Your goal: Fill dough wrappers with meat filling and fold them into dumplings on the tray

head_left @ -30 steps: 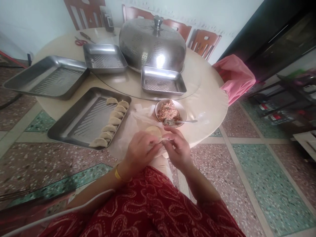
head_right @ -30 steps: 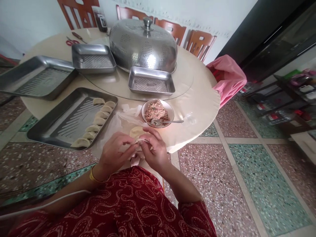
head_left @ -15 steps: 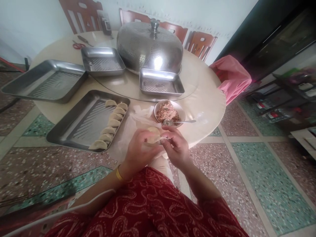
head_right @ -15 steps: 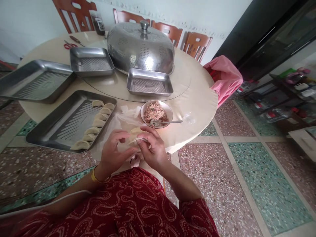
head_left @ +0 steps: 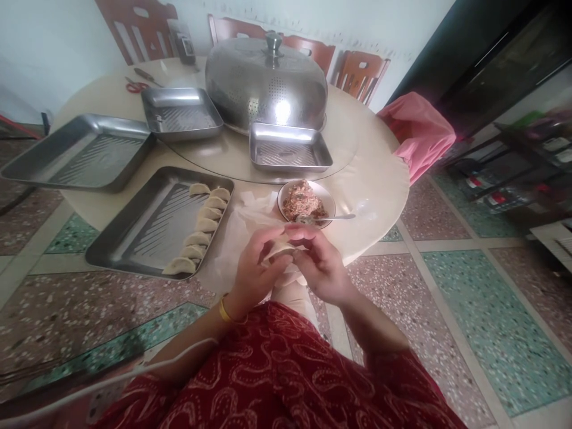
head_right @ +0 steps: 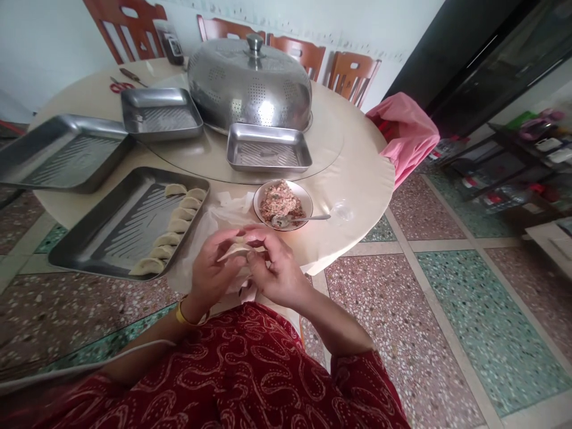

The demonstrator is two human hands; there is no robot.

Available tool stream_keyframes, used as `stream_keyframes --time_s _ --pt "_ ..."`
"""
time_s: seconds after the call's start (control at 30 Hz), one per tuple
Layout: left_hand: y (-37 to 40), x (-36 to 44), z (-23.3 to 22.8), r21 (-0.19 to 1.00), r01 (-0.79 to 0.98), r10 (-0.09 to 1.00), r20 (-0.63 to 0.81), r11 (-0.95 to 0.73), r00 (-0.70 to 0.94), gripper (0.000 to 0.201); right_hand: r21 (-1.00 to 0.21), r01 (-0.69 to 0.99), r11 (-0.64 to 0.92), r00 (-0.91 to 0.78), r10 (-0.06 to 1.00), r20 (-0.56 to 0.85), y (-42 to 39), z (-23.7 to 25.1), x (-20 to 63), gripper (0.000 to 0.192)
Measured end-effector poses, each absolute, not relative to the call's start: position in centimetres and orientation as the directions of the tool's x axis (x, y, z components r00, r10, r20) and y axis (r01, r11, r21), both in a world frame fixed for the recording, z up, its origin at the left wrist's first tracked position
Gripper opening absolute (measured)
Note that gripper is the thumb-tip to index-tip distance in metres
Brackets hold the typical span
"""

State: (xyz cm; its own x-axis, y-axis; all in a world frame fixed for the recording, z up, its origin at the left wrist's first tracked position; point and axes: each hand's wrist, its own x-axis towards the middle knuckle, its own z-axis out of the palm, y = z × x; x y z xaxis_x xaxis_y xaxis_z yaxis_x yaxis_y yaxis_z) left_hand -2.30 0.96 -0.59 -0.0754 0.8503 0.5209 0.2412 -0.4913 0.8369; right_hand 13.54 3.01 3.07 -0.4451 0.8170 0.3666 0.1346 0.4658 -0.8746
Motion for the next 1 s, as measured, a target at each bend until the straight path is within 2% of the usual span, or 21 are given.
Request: stream_keyframes --time_s 0.07,0.13,0.27,0.37,0.57,0.73,0.87,1.0 --pt "1.0 -2.2 -0.3 0.844 0.209 0.859 0.511 -0.494 -0.033 0.022 -0.866 0.133 0.481 -0.463 0.803 0.375 3.3 3.5 13.7 0.025" --pt "1.1 -2.0 0.1 0.873 0.128 0.875 0.480 -0.470 -0.059 0.012 -0.872 0.114 0.476 -0.472 0.798 0.374 3.5 3.9 14.0 0.026" --pt "1.2 -1.1 0.8 0.943 -0.125 0.944 0.288 -0.309 -0.158 0.006 -0.869 0.112 0.482 -0.406 0.820 0.403 3.4 4.2 14.8 0.028" --pt "1.2 -0.6 1.0 0.944 -0.206 0.959 0.222 -0.256 -0.175 0.005 -0.792 0.198 0.578 -0.367 0.793 0.486 3.3 4.2 15.2 0.029" --pt "1.2 -0.4 1.0 0.955 -0.133 0.960 0.248 -0.264 -0.128 0.006 -0.654 0.359 0.666 -0.378 0.744 0.551 3.2 4.3 15.8 0.028" --pt "1.1 -0.3 1.4 0.964 -0.079 0.964 0.245 -0.253 -0.102 0.003 -0.584 0.453 0.674 -0.353 0.737 0.577 3.2 4.3 15.9 0.015" --pt "1.0 -0.3 1.9 0.967 -0.103 0.972 0.231 -0.233 -0.039 0.008 -0.650 0.429 0.627 -0.312 0.778 0.545 3.3 4.1 15.9 0.011" --pt "0.9 -0.1 2.2 0.971 -0.129 0.978 0.189 -0.200 -0.093 0.004 -0.723 0.331 0.607 -0.332 0.792 0.513 3.3 4.0 16.0 0.017"
